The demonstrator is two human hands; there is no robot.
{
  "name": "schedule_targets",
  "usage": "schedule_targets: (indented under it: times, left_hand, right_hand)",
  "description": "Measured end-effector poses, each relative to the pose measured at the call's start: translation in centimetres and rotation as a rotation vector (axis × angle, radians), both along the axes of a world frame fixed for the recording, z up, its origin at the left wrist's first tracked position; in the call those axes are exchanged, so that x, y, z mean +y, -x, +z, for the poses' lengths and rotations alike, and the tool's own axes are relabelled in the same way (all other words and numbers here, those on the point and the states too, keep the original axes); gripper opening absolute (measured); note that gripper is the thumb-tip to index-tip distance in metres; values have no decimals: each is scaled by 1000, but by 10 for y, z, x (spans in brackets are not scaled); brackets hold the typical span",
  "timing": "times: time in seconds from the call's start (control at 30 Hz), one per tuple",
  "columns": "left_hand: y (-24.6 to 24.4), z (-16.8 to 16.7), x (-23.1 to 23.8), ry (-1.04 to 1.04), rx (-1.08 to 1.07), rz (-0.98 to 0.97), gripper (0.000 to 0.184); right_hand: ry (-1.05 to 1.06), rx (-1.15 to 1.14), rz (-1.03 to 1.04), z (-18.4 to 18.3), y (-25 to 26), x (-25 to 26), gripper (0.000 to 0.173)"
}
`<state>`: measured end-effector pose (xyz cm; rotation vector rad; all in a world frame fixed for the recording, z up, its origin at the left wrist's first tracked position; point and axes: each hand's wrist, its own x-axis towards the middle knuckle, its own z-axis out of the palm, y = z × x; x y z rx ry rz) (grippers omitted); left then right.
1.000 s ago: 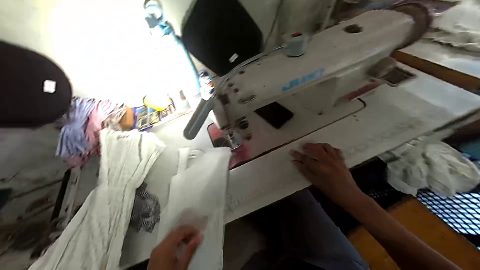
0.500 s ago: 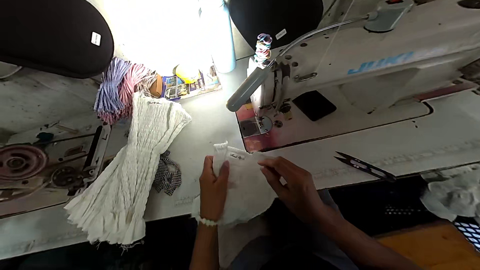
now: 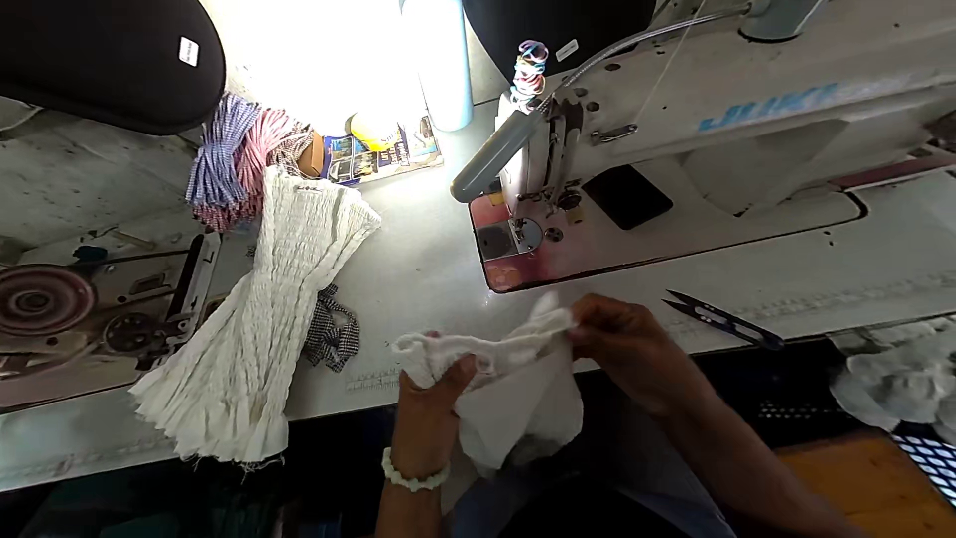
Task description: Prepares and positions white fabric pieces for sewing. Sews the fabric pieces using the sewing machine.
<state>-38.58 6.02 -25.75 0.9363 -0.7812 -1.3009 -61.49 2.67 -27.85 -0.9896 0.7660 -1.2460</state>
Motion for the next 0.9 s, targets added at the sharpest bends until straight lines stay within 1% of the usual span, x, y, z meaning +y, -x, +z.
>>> schedule_targets:
  times: [0.07,0.1,0.17,0.23,0.3,0.33,0.37,0.4,0.43,0.47,0.5,0.53,0.57,0.63,0.7,0.73,0.8,0.9]
  left_hand:
    - [-14,6,-2,42,-50,85,29]
    - [-22,9,-3,73,-80,112,33]
    - [-30,14,-3,119,-115,111,39]
    - [-25,19,2,115,-119,100,30]
    - [-17,21,7,106,-177,109,19]
    - [-14,23,8,108,-216,109,17]
    - [-11,26,9,113,-258,108,17]
    - [-7,29,11,117,-304,109,17]
    - [-5,31,12,126,-340,104,16]
    - [-3,33,12,141,-364,102,15]
    - [-3,33,13,160,-374,104,15]
    - [-5,33,13,180,-364,113,15]
    - [-8,32,14,192,-344,134,16]
    - [-21,33,15,227,-295,179,21]
    - [-30,33,17,255,-290,196,24]
    - [-31,32,18,257,-292,201,24]
    - [-29,29,20,240,-288,221,24]
    - [-28,26,19,228,-266,258,27]
  right_hand:
    - [-134,-230,4,-2,23,-3,19]
    - [-181,-314,-20,-3,33,-4,22]
    - [-234,-379,-46,-2,42,-2,30]
    - [-235,-257,-36,4,33,4,33]
    - [-132,-116,43,5,21,10,28]
    - [-50,-70,99,5,18,13,35]
    - [48,-14,154,6,18,14,48]
    - [165,53,196,7,19,15,58]
    - [275,102,230,7,21,14,59]
    - [357,126,256,8,24,14,52]
    - [407,136,269,8,27,13,40]
    - [416,142,258,7,30,13,29]
    - [389,147,214,5,34,13,22]
    - [247,89,91,2,42,13,16]
    - [117,-23,34,1,46,13,13]
    - [87,-71,46,0,44,15,13]
    - [92,-150,108,-3,38,18,15]
    - [151,-156,160,-4,30,19,24]
